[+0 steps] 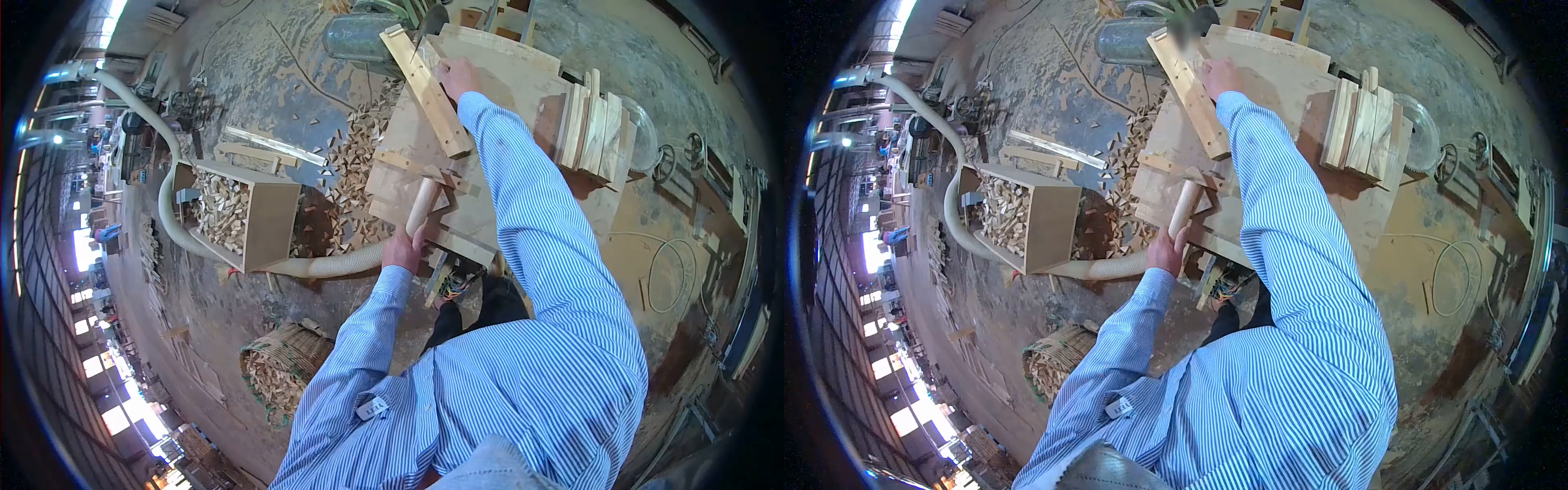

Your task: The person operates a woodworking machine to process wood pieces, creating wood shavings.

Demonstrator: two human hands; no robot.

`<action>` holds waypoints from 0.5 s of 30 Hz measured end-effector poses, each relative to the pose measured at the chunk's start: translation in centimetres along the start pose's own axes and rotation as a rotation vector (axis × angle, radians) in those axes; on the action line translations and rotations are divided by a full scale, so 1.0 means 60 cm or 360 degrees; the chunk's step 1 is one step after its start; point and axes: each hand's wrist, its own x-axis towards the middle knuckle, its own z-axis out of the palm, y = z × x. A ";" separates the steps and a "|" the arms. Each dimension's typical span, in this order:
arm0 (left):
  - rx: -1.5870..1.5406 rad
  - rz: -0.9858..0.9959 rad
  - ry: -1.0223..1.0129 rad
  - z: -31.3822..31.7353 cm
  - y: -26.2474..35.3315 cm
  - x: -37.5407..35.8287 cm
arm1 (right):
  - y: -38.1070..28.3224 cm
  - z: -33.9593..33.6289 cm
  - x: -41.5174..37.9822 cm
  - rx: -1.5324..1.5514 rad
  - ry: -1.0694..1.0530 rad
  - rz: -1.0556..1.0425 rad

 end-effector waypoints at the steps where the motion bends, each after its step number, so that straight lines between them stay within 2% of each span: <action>1: 0.0013 -0.0003 -0.0003 0.000 0.001 -0.002 | 0.000 -0.002 -0.011 0.0056 0.0103 -0.0031; 3: 0.0027 0.0014 -0.0008 -0.004 0.002 -0.006 | 0.002 -0.012 -0.025 0.0104 0.0205 -0.0067; 6: 0.0038 0.0042 0.0008 -0.009 0.000 -0.012 | 0.001 -0.037 -0.042 0.0129 0.0096 0.0080; 8: 0.0031 0.0051 0.0023 -0.007 -0.010 -0.018 | -0.004 -0.060 -0.064 -0.0138 0.0215 0.0027; 11: -0.0006 0.0008 -0.0020 -0.009 -0.023 -0.032 | -0.019 -0.079 -0.099 -0.0128 0.0137 -0.0133; 15: -0.0044 -0.0042 -0.0087 -0.013 -0.048 -0.059 | -0.010 -0.029 -0.129 -0.0117 0.0131 -0.0065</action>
